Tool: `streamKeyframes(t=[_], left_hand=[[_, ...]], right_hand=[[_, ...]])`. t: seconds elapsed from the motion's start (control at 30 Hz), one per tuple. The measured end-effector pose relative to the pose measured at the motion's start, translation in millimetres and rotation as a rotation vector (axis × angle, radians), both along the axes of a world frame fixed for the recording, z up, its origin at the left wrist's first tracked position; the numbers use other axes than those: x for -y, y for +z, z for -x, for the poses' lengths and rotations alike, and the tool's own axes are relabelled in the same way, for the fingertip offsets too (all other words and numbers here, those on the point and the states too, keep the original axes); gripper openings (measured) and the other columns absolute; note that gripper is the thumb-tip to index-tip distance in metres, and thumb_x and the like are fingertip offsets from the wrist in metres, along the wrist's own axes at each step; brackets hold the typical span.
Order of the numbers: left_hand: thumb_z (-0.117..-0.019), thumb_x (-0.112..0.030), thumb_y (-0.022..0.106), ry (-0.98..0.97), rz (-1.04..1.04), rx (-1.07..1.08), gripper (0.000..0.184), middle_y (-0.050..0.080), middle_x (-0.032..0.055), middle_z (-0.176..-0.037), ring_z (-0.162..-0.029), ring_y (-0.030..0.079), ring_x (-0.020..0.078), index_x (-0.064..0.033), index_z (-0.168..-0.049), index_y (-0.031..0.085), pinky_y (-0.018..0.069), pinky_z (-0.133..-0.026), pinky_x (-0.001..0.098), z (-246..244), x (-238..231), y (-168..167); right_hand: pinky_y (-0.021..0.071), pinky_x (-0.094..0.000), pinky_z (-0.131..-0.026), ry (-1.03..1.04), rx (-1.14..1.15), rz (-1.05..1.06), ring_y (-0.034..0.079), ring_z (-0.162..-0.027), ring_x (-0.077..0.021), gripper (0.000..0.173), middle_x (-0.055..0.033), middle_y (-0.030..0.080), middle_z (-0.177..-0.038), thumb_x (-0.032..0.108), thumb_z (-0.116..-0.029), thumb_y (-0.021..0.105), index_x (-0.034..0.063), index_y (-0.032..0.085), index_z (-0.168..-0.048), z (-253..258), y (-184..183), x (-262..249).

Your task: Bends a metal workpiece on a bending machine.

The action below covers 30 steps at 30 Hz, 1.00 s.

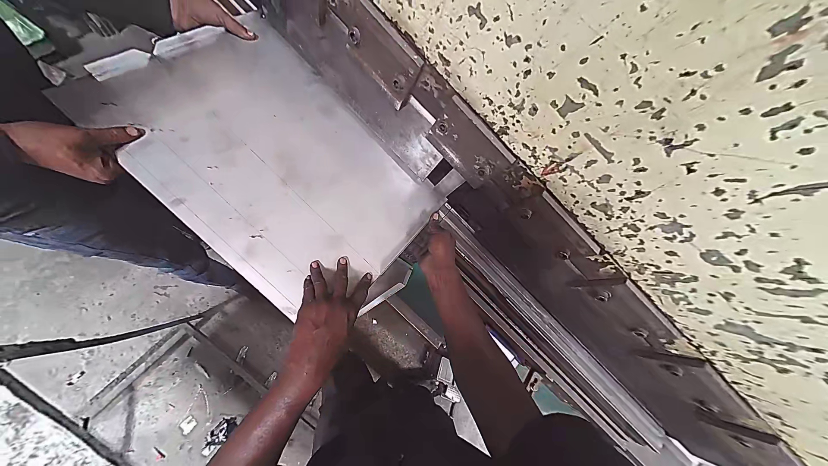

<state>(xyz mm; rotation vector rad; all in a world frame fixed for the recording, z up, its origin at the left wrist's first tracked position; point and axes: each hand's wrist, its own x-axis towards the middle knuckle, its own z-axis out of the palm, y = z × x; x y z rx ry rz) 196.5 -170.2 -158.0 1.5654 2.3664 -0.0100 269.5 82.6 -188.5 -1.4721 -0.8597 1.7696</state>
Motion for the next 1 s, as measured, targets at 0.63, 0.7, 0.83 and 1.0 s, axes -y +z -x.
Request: streamKeyframes(t=[0.63,0.7,0.83,1.0], left_hand=[[-0.0705,-0.004,0.075,0.023,0.069,-0.093,0.105,0.028,0.0191,-0.167,-0.143,0.035,0.0574,-0.0479,-0.157,0.035,0.0402,-0.109,0.0658,-5,-4,2],[-0.0723,-0.006,0.075,0.026,0.078,-0.1,0.103,0.029,0.0191,-0.167,-0.143,0.035,0.0566,-0.0479,-0.158,0.034,0.0411,-0.108,0.0653,-6,-5,3],[-0.0708,-0.011,0.078,0.029,0.086,-0.1,0.104,0.028,0.018,-0.167,-0.144,0.035,0.0554,-0.0477,-0.157,0.035,0.0416,-0.108,0.0654,-5,-6,4],[-0.0724,-0.015,0.079,0.04,0.123,-0.103,0.103,0.025,0.0168,-0.169,-0.146,0.032,0.0543,-0.0472,-0.158,0.033,0.0413,-0.108,0.065,-7,-7,7]], right_hand=[[0.0625,-0.0485,-0.068,-0.046,-0.034,0.073,0.071,-0.085,-0.0308,0.043,-0.0195,0.069,-0.105,0.042,-0.0993,0.067,0.0059,0.063,-0.122,1,9,-2],[0.0614,-0.0481,-0.069,-0.029,-0.043,0.097,0.071,-0.085,-0.0302,0.042,-0.0187,0.069,-0.105,0.043,-0.0997,0.066,0.0079,0.063,-0.123,0,8,-3],[0.0613,-0.0463,-0.063,-0.039,-0.068,0.117,0.07,-0.076,-0.029,0.043,-0.0184,0.069,-0.097,0.044,-0.0991,0.067,0.0077,0.064,-0.121,1,7,-5],[0.062,-0.0482,-0.065,-0.029,-0.076,0.127,0.072,-0.082,-0.0317,0.048,-0.0205,0.07,-0.104,0.046,-0.0989,0.067,0.0088,0.059,-0.129,1,3,-6]])
